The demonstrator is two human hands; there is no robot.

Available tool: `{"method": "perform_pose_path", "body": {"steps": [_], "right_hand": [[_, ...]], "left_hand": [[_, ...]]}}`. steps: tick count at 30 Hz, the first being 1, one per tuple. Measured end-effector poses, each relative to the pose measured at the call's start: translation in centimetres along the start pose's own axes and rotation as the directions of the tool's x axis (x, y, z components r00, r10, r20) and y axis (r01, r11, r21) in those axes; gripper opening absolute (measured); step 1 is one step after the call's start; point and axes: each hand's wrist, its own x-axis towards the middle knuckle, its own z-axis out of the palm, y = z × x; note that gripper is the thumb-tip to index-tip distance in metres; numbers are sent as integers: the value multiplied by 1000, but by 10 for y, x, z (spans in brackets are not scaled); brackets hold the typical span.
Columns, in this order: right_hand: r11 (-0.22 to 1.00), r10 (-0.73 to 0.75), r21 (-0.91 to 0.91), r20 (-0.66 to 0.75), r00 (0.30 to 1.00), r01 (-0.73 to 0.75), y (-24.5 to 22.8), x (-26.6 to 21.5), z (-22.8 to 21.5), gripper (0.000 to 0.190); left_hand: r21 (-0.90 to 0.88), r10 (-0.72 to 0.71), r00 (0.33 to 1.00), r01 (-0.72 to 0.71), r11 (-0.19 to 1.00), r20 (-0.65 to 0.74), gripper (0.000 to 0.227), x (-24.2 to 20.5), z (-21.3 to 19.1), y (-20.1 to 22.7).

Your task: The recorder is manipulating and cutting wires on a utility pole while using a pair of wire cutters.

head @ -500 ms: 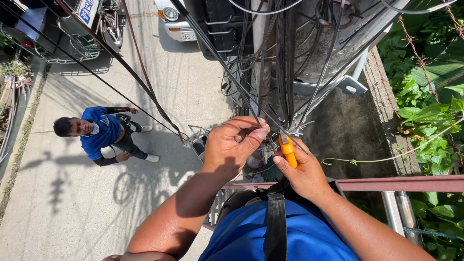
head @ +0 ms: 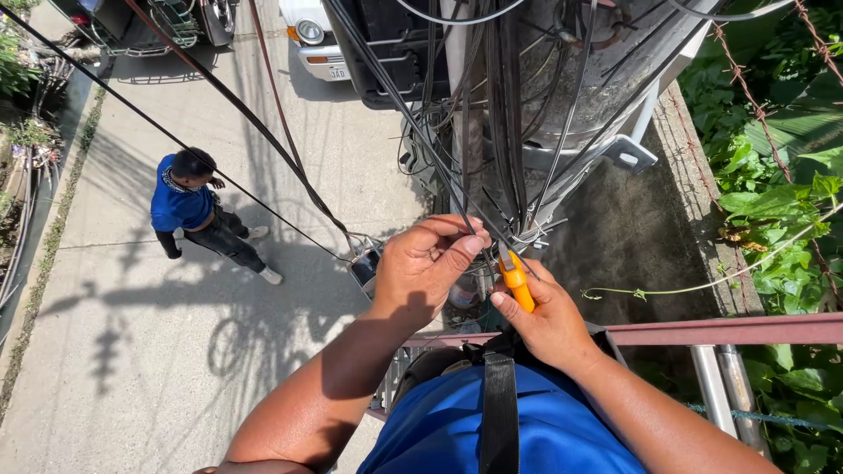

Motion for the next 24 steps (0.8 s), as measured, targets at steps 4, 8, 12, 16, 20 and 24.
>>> {"method": "perform_pose_path", "body": {"steps": [4,8,12,16,20,24], "right_hand": [[1000,21,3,10,1000,-21,-1,0,2,24],[999,-27,32,29,999,26,3,0,5,22],[998,19,60,36,999,-21,3,3,8,24],[1000,-9,5,53,999,9,4,4,7,23],[997,72,21,59,996,-73,-1,7,8,26],[997,67,36,80,994,-70,7,5,7,25]], "left_hand": [[-42,-77,997,77,996,5,15,0,1,-3],[62,-45,998,42,997,44,16,-4,-5,-12],[84,-11,1000,13,996,-19,19,-2,-11,-8],[59,-21,998,24,998,-55,21,-3,-15,-8],[83,42,998,-38,996,-39,18,-5,-17,-16],[2,16,1000,-16,1000,5,19,-3,-16,-16]]}}
